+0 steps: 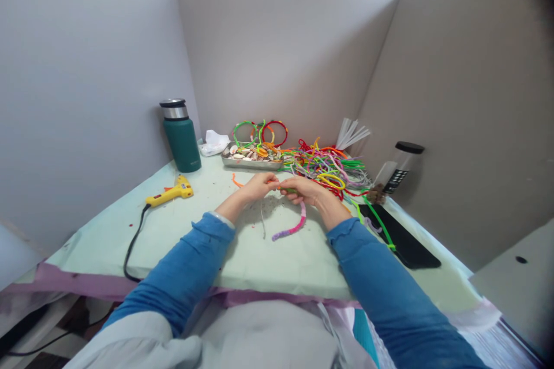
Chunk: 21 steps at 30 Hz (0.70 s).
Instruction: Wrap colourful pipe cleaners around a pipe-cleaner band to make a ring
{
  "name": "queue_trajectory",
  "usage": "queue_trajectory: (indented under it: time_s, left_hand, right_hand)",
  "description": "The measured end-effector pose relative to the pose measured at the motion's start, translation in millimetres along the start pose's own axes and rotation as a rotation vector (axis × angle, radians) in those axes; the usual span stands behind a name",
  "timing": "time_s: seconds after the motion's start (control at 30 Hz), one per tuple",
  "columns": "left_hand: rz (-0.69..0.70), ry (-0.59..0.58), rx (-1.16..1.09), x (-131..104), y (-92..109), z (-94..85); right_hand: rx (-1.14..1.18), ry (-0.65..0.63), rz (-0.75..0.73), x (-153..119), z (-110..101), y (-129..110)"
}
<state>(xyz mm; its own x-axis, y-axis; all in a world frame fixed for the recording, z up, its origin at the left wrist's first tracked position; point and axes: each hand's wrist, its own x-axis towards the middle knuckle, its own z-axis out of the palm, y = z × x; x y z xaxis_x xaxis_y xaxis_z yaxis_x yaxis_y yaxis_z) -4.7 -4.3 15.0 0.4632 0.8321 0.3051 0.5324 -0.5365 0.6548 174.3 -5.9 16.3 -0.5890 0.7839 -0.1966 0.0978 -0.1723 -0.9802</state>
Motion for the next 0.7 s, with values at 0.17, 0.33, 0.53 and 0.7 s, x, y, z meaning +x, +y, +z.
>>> queue_trajectory:
  time_s: [0.17, 0.33, 0.53, 0.7]
  left_hand:
    - [-0.042, -0.025, -0.136, -0.4, -2.9, 0.6]
    - [-0.071, -0.047, -0.204, -1.7, -2.9, -1.7]
    - [-0.058, -0.086, -0.318, -2.7, -2.8, -5.9]
    - [-0.091, -0.068, -0.363, -2.1, -1.8, -6.6]
  right_hand:
    - [0.037, 0.011, 0.033, 1.5, -1.3, -1.0]
    - [0.045, 0.015, 0.028, 5.2, -5.8, 2.6]
    - [0.07, 0.005, 0.004, 5.9, -6.3, 3.4]
    - [0.071, -0.024, -0.022, 6.1, -7.2, 3.5]
